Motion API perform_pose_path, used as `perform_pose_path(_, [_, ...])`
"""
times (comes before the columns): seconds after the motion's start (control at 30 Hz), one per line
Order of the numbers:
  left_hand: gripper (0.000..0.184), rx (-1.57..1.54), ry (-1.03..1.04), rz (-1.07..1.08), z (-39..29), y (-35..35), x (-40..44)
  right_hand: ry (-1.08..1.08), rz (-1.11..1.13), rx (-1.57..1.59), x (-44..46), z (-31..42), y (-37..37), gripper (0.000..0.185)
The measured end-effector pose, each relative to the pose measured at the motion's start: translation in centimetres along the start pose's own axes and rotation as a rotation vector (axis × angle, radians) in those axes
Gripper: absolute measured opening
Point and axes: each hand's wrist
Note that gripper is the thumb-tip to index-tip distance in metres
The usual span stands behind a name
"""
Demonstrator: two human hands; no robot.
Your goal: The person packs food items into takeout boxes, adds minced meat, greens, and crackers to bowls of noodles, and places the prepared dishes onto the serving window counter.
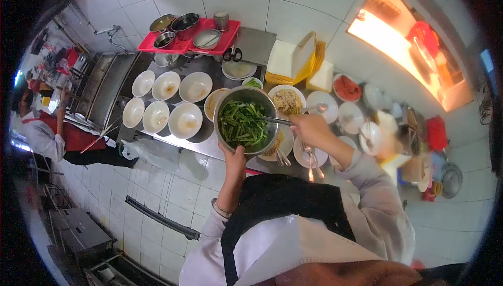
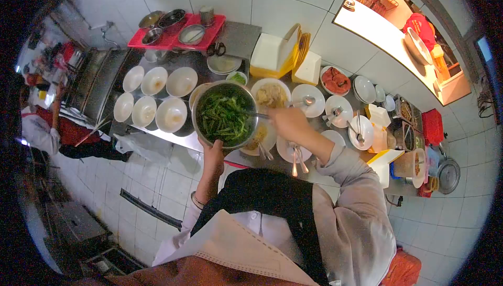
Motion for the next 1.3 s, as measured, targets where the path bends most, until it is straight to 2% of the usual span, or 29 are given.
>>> perform_pose_path(0.07, [0.077,-0.034,-0.04,0.011,-0.2,0.4,0.3,-0.028,-0.223,0.148,-0.7,-2.1,1.2,0.027])
perform_pose_path(0.1, [0.076,-0.022,-0.048,0.02,-0.4,0.8,0.2,-0.019,-0.226,0.144,-1.0,-2.9,1.2,0.027])
perform_pose_path(0.17, [0.075,-0.006,-0.056,0.044,-0.5,1.5,0.5,0.121,-0.09,0.413,-1.1,-3.9,0.0,0.032])
perform_pose_path(0.2, [0.076,-0.034,-0.084,0.033,-0.4,1.8,0.8,0.133,-0.097,0.407,-1.3,-4.6,0.0,0.032])
perform_pose_path(0.3, [0.077,-0.041,-0.117,0.0,0.3,2.6,2.1,0.141,-0.196,0.53,-2.2,-7.2,0.7,0.031])
perform_pose_path(0.4, [0.078,-0.016,-0.081,-0.049,2.2,2.5,4.4,0.223,-0.355,0.849,-2.9,-12.1,2.4,0.034])
perform_pose_path(0.43, [0.078,-0.002,-0.046,-0.067,3.1,2.0,5.5,0.221,-0.353,0.846,-3.2,-13.5,1.7,0.034])
perform_pose_path(0.5, [0.076,0.038,0.012,-0.103,4.0,1.5,6.3,0.219,-0.292,0.53,-3.5,-15.3,0.0,0.037])
perform_pose_path(0.53, [0.079,0.004,-0.031,-0.081,2.8,2.2,5.2,0.242,-0.127,0.243,-3.1,-14.7,-2.2,0.037])
perform_pose_path(0.57, [0.081,-0.029,-0.072,-0.057,2.0,2.6,4.6,0.239,-0.13,0.245,-2.6,-14.7,-2.0,0.037])
perform_pose_path(0.63, [0.08,-0.028,-0.066,-0.069,2.1,2.3,4.4,0.172,-0.018,-0.088,-1.0,-15.0,-1.4,0.032])
perform_pose_path(0.67, [0.079,-0.034,-0.07,-0.084,1.9,2.3,4.2,0.164,-0.024,-0.093,0.1,-15.6,-0.2,0.032])
perform_pose_path(0.73, [0.078,-0.058,-0.048,-0.081,1.8,2.3,3.5,0.108,0.078,-0.315,2.0,-16.2,2.0,0.027])
perform_pose_path(0.87, [0.076,-0.065,-0.092,-0.138,1.7,1.7,2.5,0.053,0.115,-0.338,2.5,-17.2,2.4,0.025])
perform_pose_path(0.93, [0.076,-0.08,-0.079,-0.157,0.9,1.9,1.2,0.093,0.059,-0.291,1.7,-17.2,1.6,0.016])
perform_pose_path(1.03, [0.075,-0.092,-0.058,-0.173,0.2,2.6,0.1,0.121,-0.016,-0.276,1.1,-15.3,0.8,0.015])
perform_pose_path(1.13, [0.074,-0.087,-0.04,-0.159,1.1,1.9,0.9,0.156,0.048,-0.283,1.8,-16.4,4.4,0.018])
perform_pose_path(1.2, [0.074,-0.07,-0.022,-0.138,0.9,1.8,0.9,0.131,-0.017,-0.247,1.6,-15.0,2.5,0.019])
perform_pose_path(1.23, [0.074,-0.076,-0.024,-0.157,0.8,1.8,0.8,0.14,-0.086,-0.212,1.1,-13.7,0.4,0.02])
perform_pose_path(1.3, [0.076,-0.078,0.018,-0.107,0.8,1.8,0.8,0.179,-0.081,-0.121,0.1,-9.5,-5.0,0.022])
Point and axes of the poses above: each hand's wrist, its own x-axis towards the middle knuckle, its own y-axis out of the palm, z = x × y, and after that the axes turned 11 degrees about -y, right-handed
